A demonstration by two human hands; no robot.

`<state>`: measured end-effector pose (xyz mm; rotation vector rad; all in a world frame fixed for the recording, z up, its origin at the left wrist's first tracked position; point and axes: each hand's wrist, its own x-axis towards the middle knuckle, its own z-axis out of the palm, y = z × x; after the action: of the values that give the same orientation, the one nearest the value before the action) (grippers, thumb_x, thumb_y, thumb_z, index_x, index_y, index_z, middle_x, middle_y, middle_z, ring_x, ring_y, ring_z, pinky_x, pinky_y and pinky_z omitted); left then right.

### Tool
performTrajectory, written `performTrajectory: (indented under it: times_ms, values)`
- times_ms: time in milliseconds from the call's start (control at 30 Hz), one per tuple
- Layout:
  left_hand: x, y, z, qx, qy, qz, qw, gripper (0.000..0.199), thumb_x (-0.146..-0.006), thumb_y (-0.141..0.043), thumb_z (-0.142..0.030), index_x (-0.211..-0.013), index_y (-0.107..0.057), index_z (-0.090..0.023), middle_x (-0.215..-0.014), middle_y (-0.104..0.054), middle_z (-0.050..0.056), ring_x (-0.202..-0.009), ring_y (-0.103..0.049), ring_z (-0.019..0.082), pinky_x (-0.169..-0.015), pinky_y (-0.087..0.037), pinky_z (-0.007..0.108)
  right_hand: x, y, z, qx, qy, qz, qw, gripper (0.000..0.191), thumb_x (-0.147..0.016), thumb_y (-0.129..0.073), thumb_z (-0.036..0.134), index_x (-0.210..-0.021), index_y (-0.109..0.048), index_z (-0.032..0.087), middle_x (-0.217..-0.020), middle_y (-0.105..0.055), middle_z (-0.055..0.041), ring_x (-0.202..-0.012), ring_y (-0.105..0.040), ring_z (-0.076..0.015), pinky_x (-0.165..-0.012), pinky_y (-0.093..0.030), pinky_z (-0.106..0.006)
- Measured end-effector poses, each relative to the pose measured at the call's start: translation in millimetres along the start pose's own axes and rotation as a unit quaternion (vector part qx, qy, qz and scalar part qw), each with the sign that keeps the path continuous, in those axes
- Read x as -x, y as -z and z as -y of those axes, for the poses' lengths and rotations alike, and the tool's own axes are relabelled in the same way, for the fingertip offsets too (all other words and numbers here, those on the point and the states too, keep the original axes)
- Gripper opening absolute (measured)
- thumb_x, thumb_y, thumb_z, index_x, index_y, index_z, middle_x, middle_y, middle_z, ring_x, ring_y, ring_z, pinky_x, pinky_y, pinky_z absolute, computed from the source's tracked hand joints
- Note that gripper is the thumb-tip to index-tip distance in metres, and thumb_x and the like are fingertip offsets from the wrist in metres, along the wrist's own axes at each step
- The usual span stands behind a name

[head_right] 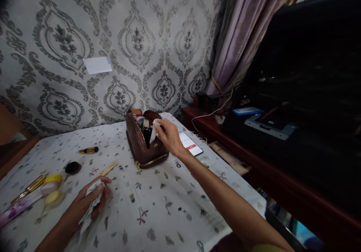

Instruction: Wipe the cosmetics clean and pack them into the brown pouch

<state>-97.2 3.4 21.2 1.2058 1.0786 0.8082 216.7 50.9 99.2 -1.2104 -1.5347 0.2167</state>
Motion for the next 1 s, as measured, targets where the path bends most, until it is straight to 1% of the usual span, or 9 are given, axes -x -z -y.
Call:
performTrajectory:
  times_ms: [100, 200, 300, 400, 467, 633, 733, 867, 1000]
  values:
    - [-1, 1.8, 1, 0.003, 0.005, 0.011, 1.0, 0.049, -0.075, -0.067, -0.061, -0.1, -0.058, -0.02, -0.067, -0.059, -0.002, -0.044, -0.049, 0.009, -0.036, -0.031, 0.017, 3, -8, -7, 0.01, -0.017, 0.04, 0.999, 0.026, -0.091, -0.052, 0.039, -0.093, -0.068, 0.019, -0.075, -0.062, -0.0024, -0.062, -0.054, -0.0149, -0.057, -0.041, -0.026]
    - [-3, 4.5, 3, 0.001, 0.015, 0.03, 0.999, 0.051, -0.074, -0.068, -0.062, -0.101, -0.058, -0.02, -0.068, -0.06, -0.001, -0.048, -0.053, 0.011, -0.037, -0.032, 0.018, 6, -15, -10, 0.03, -0.03, 0.04, 0.998, 0.02, -0.087, -0.058, 0.035, -0.097, -0.066, 0.02, -0.073, -0.061, 0.0007, -0.059, -0.052, -0.0134, -0.057, -0.039, -0.025]
    - [-2, 3.9, 2, 0.002, 0.016, 0.031, 0.999, 0.05, -0.075, -0.067, -0.062, -0.1, -0.058, -0.02, -0.068, -0.06, -0.001, -0.05, -0.054, 0.012, -0.038, -0.032, 0.018, 9, -19, -9, 0.064, -0.035, 0.025, 0.997, 0.01, -0.083, -0.063, 0.03, -0.083, -0.063, 0.02, -0.07, -0.06, 0.0016, -0.059, -0.051, -0.013, -0.058, -0.037, -0.025]
    - [1, 1.2, -1, 0.004, 0.028, 0.019, 0.999, 0.047, -0.076, -0.067, -0.06, -0.1, -0.059, -0.02, -0.067, -0.06, -0.001, -0.051, -0.053, 0.011, -0.04, -0.031, 0.018, 10, -20, -6, 0.099, -0.026, 0.031, 0.994, 0.015, -0.082, -0.063, 0.027, -0.069, -0.059, 0.02, -0.067, -0.058, 0.0008, -0.062, -0.052, -0.0146, -0.06, -0.036, -0.026]
    - [1, 0.8, -1, 0.006, 0.034, 0.021, 0.999, 0.046, -0.076, -0.068, -0.059, -0.099, -0.059, -0.02, -0.067, -0.06, -0.001, -0.052, -0.053, 0.011, -0.042, -0.032, 0.018, 11, -21, -7, 0.111, -0.021, 0.032, 0.993, 0.02, -0.083, -0.061, 0.027, -0.064, -0.057, 0.02, -0.066, -0.057, -0.0002, -0.064, -0.053, -0.0155, -0.061, -0.036, -0.027]
    - [-3, 6.3, 5, -0.001, 0.033, 0.044, 0.998, 0.048, -0.076, -0.066, -0.062, -0.099, -0.059, -0.021, -0.069, -0.06, -0.001, -0.052, -0.054, 0.012, -0.043, -0.034, 0.019, 13, -24, -10, 0.112, -0.029, 0.016, 0.993, 0.021, -0.083, -0.059, 0.028, -0.063, -0.056, 0.02, -0.065, -0.057, -0.0006, -0.062, -0.052, -0.0154, -0.06, -0.036, -0.027]
    - [-4, 8.1, 7, 0.0, 0.04, 0.045, 0.998, 0.049, -0.075, -0.067, -0.062, -0.1, -0.059, -0.022, -0.07, -0.06, -0.001, -0.055, -0.055, 0.012, -0.044, -0.035, 0.019, 12, -25, -11, 0.113, -0.036, 0.009, 0.993, 0.021, -0.082, -0.058, 0.027, -0.062, -0.055, 0.02, -0.063, -0.056, 0.0001, -0.06, -0.051, -0.0148, -0.058, -0.036, -0.027]
    - [-2, 4.5, 2, 0.002, 0.033, 0.04, 0.999, 0.048, -0.075, -0.067, -0.062, -0.099, -0.059, -0.021, -0.07, -0.061, -0.001, -0.055, -0.055, 0.013, -0.042, -0.032, 0.018, 11, -26, -9, 0.121, -0.058, 0.001, 0.991, 0.021, -0.078, -0.055, 0.024, -0.058, -0.052, 0.02, -0.059, -0.056, 0.0004, -0.057, -0.05, -0.0142, -0.057, -0.035, -0.027]
    - [2, 0.5, -4, 0.007, 0.027, 0.038, 0.999, 0.045, -0.077, -0.067, -0.06, -0.097, -0.06, -0.02, -0.069, -0.061, 0.0, -0.054, -0.055, 0.013, -0.042, -0.03, 0.018, 10, -28, -8, 0.108, -0.08, -0.021, 0.991, 0.021, -0.076, -0.054, 0.026, -0.056, -0.051, 0.021, -0.054, -0.054, 0.001, -0.055, -0.05, -0.0146, -0.056, -0.036, -0.027]
